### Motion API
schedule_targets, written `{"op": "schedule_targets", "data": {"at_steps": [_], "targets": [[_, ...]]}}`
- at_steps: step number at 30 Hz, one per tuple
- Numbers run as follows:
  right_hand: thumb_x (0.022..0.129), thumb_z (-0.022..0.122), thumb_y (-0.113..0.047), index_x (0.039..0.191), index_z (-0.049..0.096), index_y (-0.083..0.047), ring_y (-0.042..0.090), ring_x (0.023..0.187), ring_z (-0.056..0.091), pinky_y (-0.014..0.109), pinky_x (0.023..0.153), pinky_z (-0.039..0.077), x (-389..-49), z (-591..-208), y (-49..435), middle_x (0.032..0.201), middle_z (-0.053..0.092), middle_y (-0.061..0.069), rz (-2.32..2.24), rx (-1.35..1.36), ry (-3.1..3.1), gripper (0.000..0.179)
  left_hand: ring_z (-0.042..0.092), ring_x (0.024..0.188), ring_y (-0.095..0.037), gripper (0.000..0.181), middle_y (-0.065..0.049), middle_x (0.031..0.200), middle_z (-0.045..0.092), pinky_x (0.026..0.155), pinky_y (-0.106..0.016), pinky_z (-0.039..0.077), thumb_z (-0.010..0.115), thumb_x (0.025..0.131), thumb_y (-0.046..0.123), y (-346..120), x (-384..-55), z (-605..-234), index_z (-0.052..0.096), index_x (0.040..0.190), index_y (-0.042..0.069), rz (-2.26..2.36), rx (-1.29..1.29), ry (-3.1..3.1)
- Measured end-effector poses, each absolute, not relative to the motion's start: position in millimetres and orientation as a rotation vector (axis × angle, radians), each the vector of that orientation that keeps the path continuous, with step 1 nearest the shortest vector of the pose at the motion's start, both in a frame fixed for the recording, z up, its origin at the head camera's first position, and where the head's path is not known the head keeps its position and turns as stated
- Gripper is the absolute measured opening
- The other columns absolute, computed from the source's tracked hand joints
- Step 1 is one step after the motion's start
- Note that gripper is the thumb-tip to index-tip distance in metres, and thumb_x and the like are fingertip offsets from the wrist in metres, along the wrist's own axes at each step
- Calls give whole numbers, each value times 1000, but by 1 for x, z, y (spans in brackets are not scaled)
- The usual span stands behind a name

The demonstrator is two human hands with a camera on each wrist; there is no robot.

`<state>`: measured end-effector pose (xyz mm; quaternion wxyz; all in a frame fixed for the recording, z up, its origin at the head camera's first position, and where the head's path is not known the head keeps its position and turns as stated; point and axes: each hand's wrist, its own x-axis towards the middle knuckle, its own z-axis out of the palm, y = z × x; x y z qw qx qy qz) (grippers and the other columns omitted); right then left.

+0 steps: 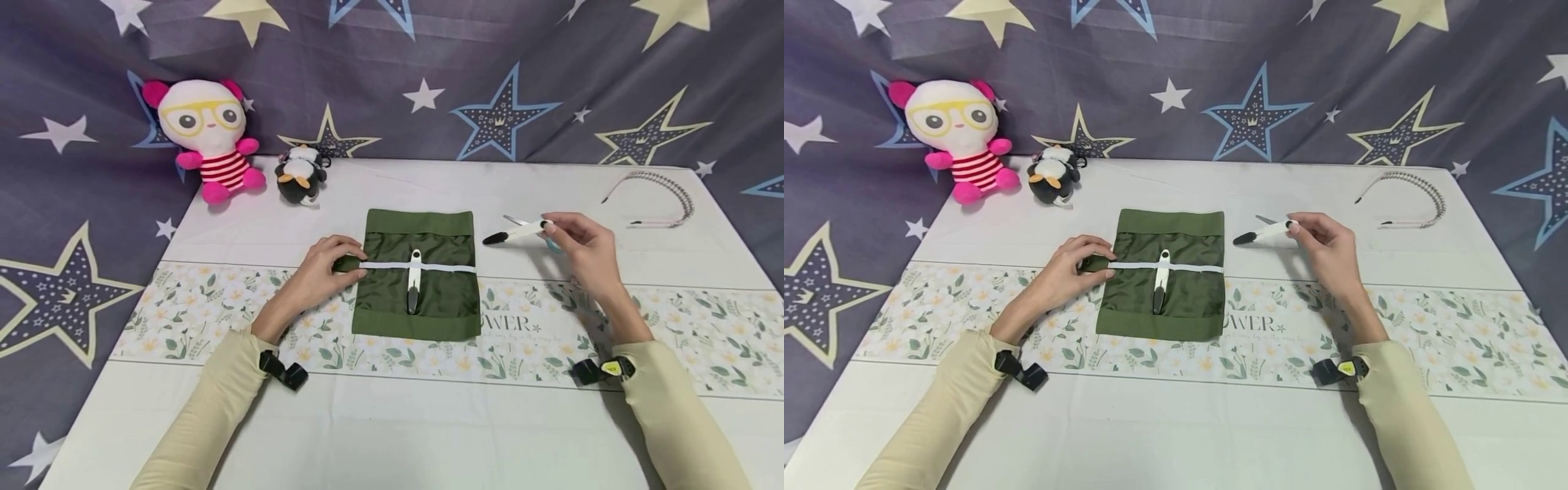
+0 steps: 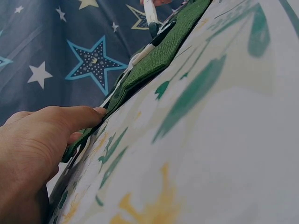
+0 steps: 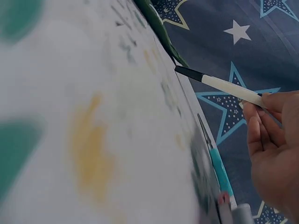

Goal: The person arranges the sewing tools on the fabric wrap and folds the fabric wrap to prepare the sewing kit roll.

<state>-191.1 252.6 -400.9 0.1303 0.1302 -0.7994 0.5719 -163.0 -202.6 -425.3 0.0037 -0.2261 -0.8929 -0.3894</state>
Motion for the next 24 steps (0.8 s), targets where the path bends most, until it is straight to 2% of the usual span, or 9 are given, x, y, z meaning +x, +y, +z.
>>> {"op": "schedule_targets", "data": {"at_steps": [4,9,18,24], "targets": [[102,66,-5,123,70,7,13,88,72,20,82,54,-199,-397,242,95,76,-2,1805,402,-2236,24,45,133,-35,24,-12,139,56,115,-62,24,75,98,21,-202,-163,-425,73,120,11,-1213,-705,-2805],[101,67,-3,120,73,5,12,86,70,21,82,54,-211,-392,225,95,76,1,1980,431,-2118,21,45,134,-35,24,-12,140,56,115,-62,24,75,98,21,-202,-162,-424,73,120,12,-1202,-697,-2813],[102,65,-2,120,68,15,13,82,70,25,81,56,-225,-390,191,92,74,2,2082,502,-2083,25,44,135,-36,23,-12,139,56,117,-62,21,75,98,21,-202,-162,-425,73,119,11,-1197,-701,-2812],[103,64,-5,120,68,14,15,82,70,29,81,55,-232,-392,171,91,74,1,2060,553,-2142,26,45,133,-35,24,-11,140,56,116,-62,23,75,98,21,-202,-162,-424,73,120,11,-1206,-697,-2812]]}}
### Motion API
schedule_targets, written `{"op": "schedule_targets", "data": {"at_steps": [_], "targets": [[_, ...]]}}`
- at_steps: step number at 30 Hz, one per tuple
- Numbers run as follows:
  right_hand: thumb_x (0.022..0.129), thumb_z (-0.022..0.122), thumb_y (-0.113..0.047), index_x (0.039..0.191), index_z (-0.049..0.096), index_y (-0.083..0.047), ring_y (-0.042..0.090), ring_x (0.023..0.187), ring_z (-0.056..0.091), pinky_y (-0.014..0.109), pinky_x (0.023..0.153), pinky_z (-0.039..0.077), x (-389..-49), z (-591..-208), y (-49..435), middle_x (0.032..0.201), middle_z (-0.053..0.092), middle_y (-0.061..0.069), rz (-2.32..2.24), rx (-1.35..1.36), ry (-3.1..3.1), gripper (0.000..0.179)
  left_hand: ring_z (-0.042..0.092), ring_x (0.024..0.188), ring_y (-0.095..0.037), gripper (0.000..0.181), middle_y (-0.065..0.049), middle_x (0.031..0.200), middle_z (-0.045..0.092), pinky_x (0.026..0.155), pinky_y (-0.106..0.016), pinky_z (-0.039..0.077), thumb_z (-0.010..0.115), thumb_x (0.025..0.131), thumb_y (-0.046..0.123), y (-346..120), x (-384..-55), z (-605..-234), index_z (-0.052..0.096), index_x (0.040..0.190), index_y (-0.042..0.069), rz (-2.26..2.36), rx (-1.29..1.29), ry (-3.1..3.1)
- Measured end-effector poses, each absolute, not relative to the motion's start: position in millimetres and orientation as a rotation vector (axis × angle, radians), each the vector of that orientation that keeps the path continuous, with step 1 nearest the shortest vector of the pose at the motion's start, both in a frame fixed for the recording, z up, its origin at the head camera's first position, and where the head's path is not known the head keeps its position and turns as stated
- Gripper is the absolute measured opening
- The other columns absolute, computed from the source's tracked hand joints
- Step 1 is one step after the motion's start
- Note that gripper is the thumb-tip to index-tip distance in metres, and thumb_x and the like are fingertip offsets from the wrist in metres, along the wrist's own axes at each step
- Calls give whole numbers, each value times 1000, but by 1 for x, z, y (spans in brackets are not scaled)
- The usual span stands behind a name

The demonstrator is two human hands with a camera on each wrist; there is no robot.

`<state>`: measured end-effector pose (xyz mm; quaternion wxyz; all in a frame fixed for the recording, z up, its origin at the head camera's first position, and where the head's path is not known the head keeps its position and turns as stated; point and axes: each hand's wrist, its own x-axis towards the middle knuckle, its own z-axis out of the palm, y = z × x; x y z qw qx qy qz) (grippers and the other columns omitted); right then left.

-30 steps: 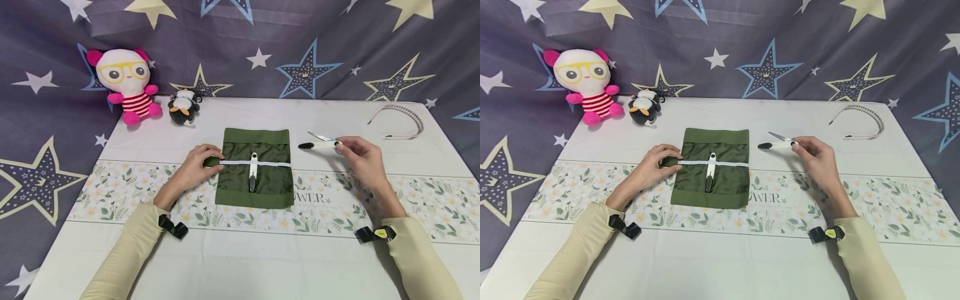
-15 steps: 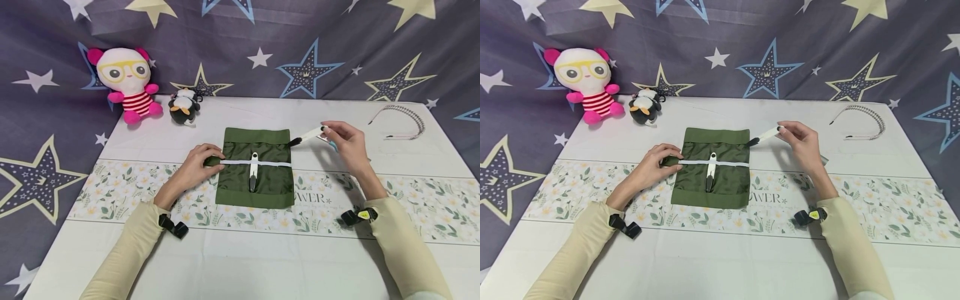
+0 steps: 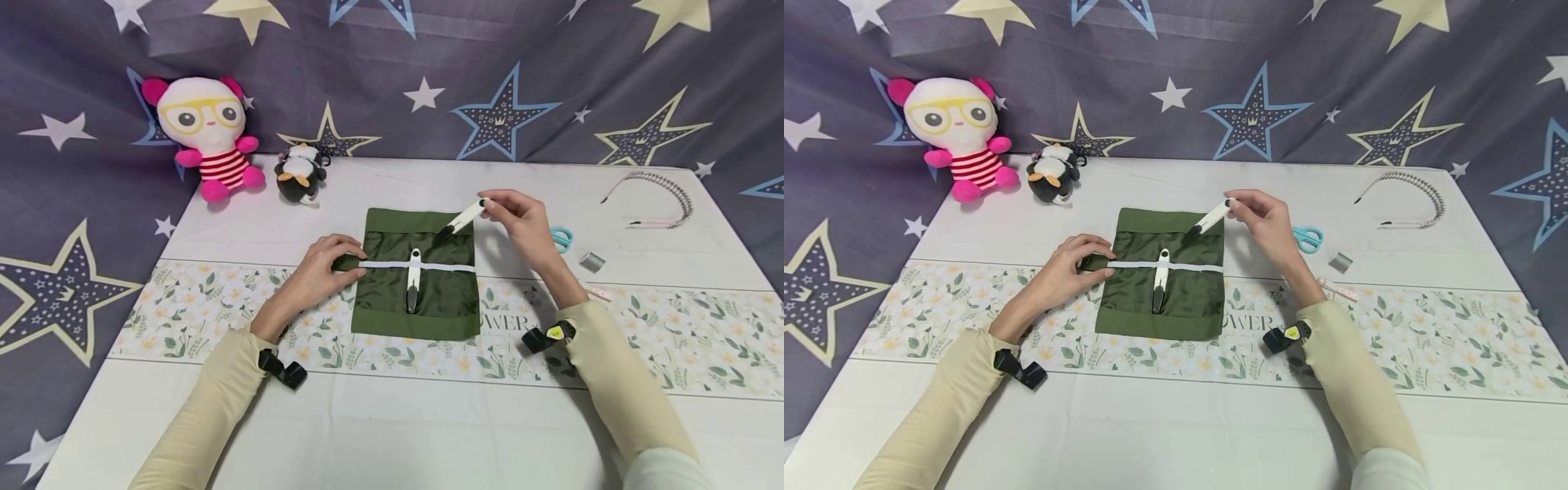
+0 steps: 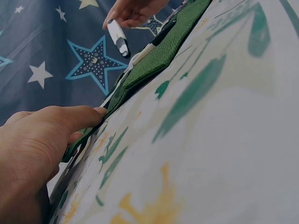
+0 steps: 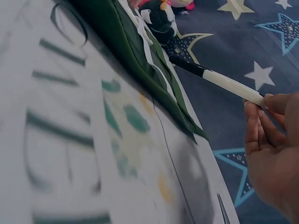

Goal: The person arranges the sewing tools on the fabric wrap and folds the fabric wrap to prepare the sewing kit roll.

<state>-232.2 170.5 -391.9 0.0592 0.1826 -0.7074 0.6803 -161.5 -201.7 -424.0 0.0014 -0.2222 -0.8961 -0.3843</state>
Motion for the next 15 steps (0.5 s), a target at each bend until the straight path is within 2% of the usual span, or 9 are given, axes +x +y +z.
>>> {"op": "schedule_targets", "data": {"at_steps": [8,15], "targets": [[104,61,0,122,65,18,16,87,70,33,86,58,-241,-391,143,100,73,6,2121,655,-2171,26,45,133,-35,24,-12,139,56,116,-61,23,75,98,21,-202,-162,-424,73,120,11,-1199,-701,-2813],[105,60,-1,124,67,12,13,87,68,39,88,56,-247,-391,122,97,72,3,2054,688,-2286,25,45,134,-35,23,-12,140,56,116,-61,23,75,98,21,-202,-162,-424,73,120,11,-1197,-701,-2812]]}}
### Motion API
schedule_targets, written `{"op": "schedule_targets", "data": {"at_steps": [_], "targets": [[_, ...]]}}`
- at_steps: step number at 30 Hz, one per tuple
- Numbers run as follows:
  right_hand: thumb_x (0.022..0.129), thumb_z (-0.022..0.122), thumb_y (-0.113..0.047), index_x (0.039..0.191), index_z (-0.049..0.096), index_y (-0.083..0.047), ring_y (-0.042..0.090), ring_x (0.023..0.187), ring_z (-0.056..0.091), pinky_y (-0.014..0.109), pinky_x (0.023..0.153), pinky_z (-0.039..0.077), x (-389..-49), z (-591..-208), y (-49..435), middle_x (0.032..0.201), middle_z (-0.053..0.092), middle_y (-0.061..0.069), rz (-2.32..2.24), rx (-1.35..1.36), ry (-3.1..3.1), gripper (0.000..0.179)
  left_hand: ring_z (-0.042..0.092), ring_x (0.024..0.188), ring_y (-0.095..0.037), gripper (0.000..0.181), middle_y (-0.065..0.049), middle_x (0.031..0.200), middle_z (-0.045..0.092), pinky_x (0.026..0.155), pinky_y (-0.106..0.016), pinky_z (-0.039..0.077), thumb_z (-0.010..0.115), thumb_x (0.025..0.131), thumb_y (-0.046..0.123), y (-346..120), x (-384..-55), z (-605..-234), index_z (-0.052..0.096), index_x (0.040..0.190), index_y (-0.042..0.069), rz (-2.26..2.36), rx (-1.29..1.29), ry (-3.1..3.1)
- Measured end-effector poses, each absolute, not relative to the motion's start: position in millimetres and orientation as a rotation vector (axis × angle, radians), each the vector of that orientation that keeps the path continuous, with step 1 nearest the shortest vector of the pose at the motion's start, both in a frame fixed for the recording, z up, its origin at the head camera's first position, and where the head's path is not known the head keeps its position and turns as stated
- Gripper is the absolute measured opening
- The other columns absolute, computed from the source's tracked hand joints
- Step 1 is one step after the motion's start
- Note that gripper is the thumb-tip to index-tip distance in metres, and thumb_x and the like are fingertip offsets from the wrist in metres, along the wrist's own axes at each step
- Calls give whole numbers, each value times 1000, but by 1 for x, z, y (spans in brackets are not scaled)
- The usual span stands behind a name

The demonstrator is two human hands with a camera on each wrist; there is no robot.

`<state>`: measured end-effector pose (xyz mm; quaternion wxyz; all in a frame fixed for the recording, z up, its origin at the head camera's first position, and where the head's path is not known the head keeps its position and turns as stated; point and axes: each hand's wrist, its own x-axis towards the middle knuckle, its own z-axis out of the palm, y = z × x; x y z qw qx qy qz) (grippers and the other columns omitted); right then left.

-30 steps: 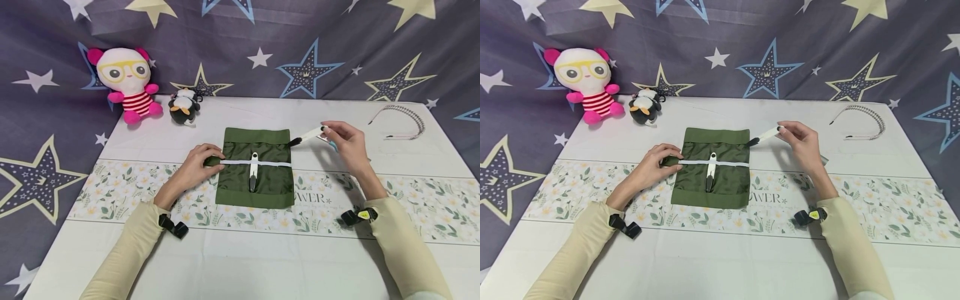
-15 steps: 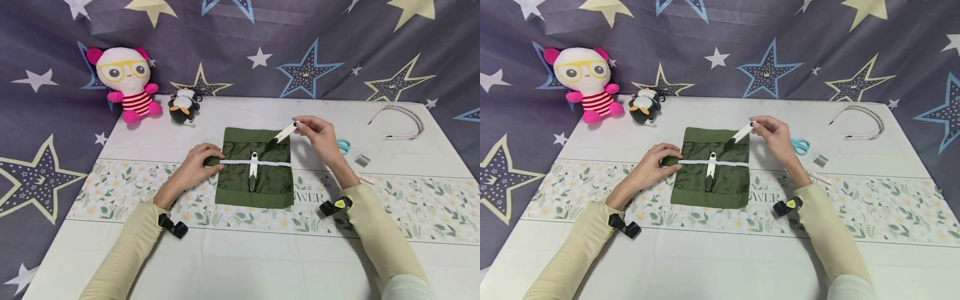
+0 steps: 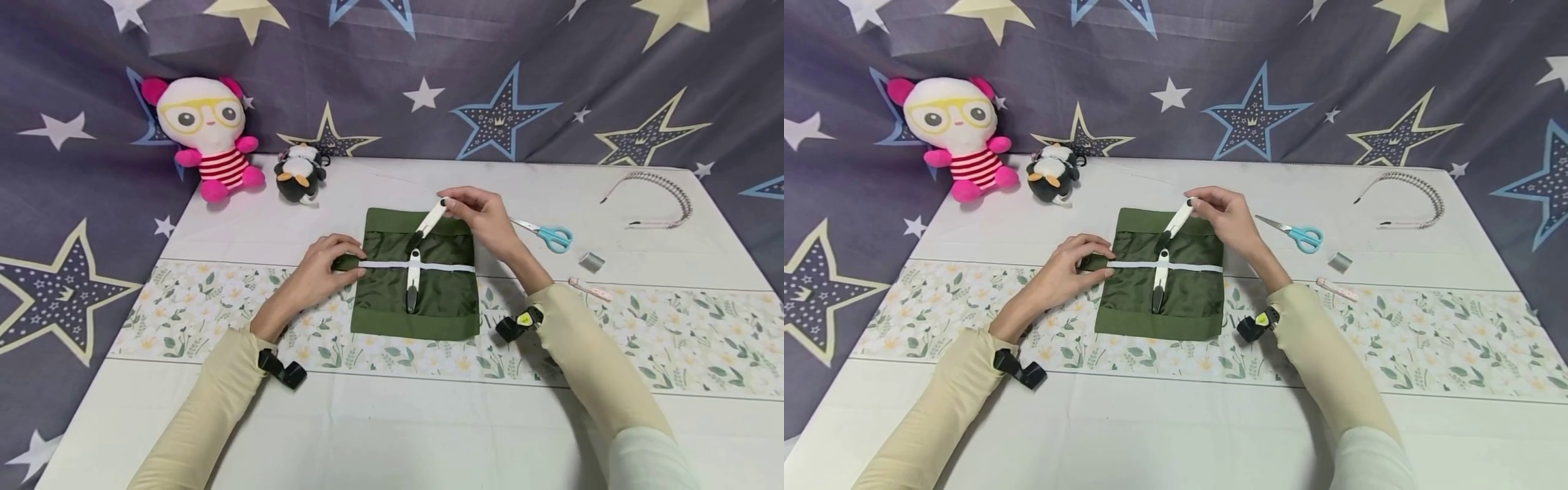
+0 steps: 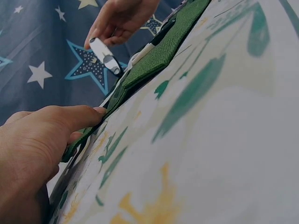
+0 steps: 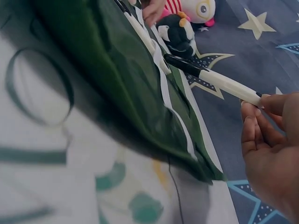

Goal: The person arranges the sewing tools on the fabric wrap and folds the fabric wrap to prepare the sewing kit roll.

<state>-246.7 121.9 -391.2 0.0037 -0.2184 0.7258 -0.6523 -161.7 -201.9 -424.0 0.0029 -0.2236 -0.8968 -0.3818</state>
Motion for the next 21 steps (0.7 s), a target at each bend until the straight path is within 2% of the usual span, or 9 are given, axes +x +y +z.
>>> {"op": "schedule_targets", "data": {"at_steps": [11,14,18,21], "targets": [[106,58,-3,126,69,8,23,92,67,45,92,55,-249,-392,107,105,70,17,-1952,-716,2258,26,48,129,-37,24,-13,137,57,115,-62,24,77,97,21,-198,-162,-421,73,118,10,-1121,-727,-2806],[107,58,-5,126,70,6,22,92,67,37,80,54,-250,-393,104,106,71,19,-1911,-695,2283,26,48,128,-37,25,-13,136,57,115,-61,24,77,97,23,-196,-163,-420,73,118,11,-1065,-724,-2816],[107,58,-7,126,72,4,25,92,67,30,62,42,-251,-392,100,107,72,20,-1858,-682,2312,26,48,129,-38,25,-15,138,57,114,-60,26,78,96,23,-191,-163,-420,74,117,11,-1001,-743,-2806],[107,58,-8,126,72,4,32,94,66,29,61,41,-252,-392,98,107,72,20,-1830,-693,2322,26,49,128,-39,23,-17,137,57,113,-60,27,80,94,22,-186,-165,-420,75,113,10,-959,-771,-2785]]}}
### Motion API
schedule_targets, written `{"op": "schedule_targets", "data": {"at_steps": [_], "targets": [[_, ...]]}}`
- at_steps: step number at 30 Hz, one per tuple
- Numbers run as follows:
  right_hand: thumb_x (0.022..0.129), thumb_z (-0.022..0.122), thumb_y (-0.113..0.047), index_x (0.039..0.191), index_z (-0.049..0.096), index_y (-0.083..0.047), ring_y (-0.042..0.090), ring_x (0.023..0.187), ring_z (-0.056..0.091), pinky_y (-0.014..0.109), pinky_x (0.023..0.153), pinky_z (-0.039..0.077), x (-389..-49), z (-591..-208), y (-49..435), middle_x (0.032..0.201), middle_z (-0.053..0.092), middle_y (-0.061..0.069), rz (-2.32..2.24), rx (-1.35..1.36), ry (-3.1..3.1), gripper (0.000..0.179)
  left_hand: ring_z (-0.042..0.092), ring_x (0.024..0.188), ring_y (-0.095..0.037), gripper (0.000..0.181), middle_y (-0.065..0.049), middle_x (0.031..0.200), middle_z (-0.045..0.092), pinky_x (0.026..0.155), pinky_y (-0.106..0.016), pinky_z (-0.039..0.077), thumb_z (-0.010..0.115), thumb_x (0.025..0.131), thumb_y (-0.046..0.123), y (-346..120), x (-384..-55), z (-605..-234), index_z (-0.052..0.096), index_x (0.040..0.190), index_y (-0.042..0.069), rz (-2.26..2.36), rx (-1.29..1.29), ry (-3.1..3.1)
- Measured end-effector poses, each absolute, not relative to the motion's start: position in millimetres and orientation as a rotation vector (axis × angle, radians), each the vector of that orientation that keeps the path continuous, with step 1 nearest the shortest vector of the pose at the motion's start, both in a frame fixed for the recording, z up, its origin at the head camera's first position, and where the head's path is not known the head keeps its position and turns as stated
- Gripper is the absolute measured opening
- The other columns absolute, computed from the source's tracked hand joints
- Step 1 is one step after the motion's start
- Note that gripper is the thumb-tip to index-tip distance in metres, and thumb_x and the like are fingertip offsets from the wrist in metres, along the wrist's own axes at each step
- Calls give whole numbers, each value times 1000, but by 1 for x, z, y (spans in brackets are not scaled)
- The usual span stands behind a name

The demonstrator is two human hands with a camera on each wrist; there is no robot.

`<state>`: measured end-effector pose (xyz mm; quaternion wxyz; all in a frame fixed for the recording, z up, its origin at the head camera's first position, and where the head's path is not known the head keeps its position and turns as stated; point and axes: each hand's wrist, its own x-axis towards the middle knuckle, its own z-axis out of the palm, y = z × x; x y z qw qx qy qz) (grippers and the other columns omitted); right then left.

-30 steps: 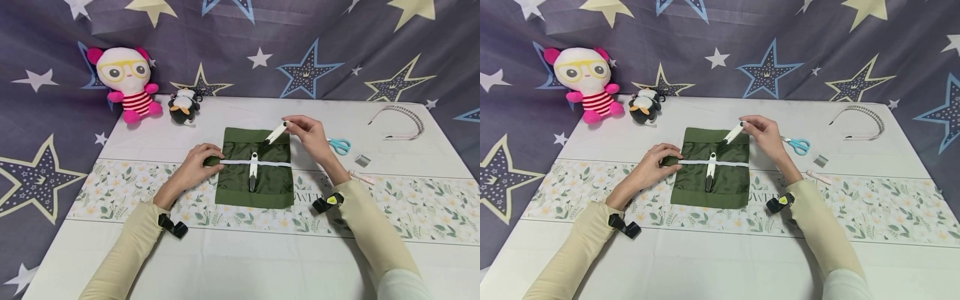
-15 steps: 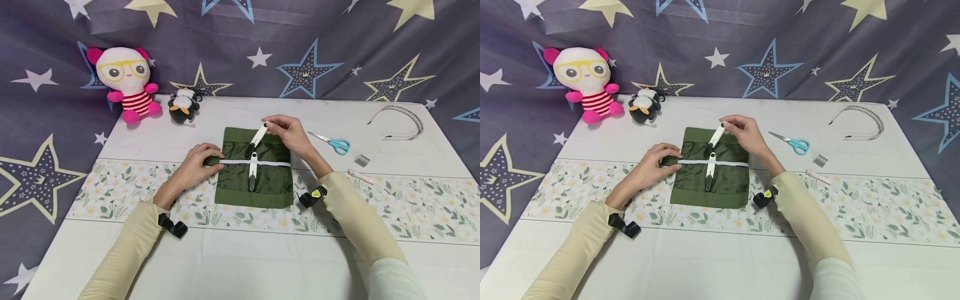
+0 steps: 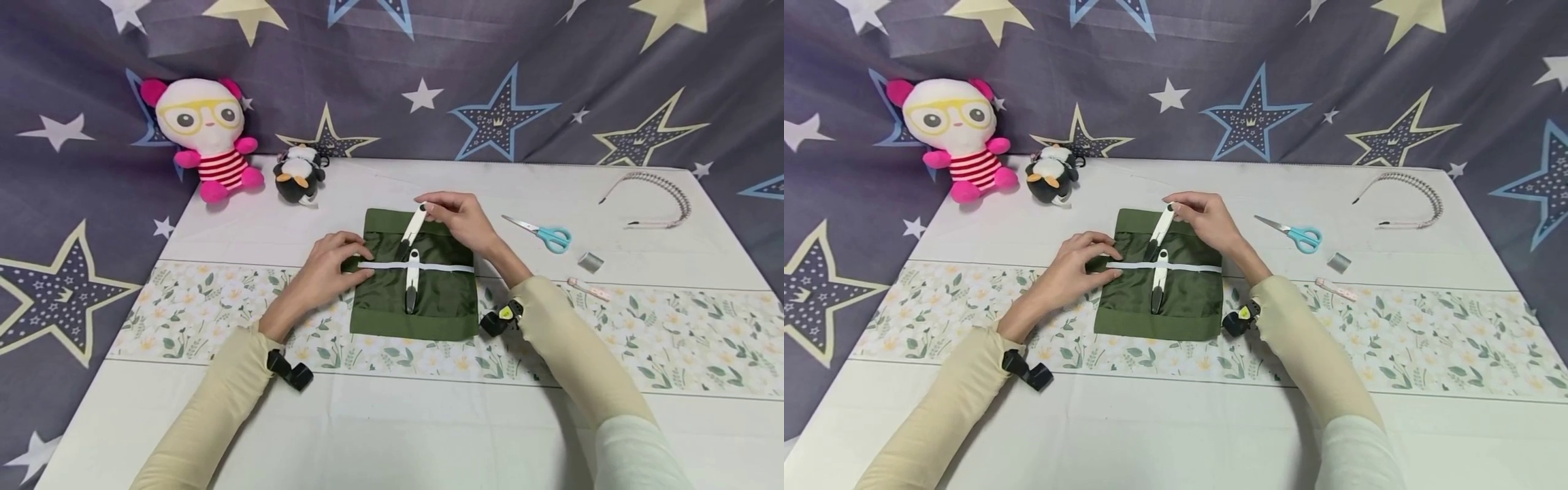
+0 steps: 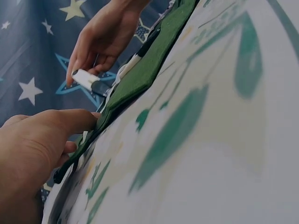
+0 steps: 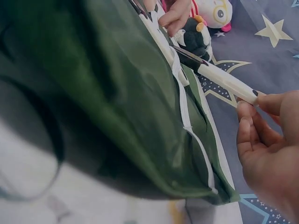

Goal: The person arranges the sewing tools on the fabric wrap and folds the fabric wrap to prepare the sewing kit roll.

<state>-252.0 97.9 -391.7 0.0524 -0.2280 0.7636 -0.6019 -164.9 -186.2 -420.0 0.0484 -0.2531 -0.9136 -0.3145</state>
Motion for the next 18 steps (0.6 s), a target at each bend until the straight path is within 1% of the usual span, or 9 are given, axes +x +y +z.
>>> {"op": "schedule_targets", "data": {"at_steps": [2,5,8,14,18], "targets": [[107,58,-8,127,71,4,36,96,66,30,61,41,-252,-392,97,107,72,19,-1804,-699,2330,26,50,126,-39,22,-17,135,59,113,-59,29,81,93,21,-183,-166,-420,76,111,10,-942,-792,-2774],[108,57,-9,128,70,4,38,98,65,30,60,40,-253,-392,95,106,72,18,-1765,-698,2339,27,52,125,-38,21,-16,132,61,112,-58,30,81,93,22,-178,-167,-419,77,111,10,-926,-820,-2765],[108,57,-9,129,71,2,36,99,65,30,60,39,-254,-392,94,109,72,18,-1741,-690,2338,27,52,125,-37,22,-15,131,62,111,-57,32,79,95,23,-173,-168,-419,77,112,11,-910,-848,-2764],[108,56,-10,130,71,-1,32,101,66,32,67,42,-255,-390,92,120,71,18,-1672,-676,2357,28,53,124,-36,20,-14,129,62,110,-55,34,78,96,23,-170,-170,-419,77,113,12,-913,-871,-2774],[108,56,-9,130,70,1,32,102,66,35,70,45,-255,-386,91,118,71,18,-1612,-689,2392,28,52,125,-37,21,-15,130,61,110,-55,34,78,96,23,-169,-170,-420,77,113,11,-929,-862,-2784]]}}
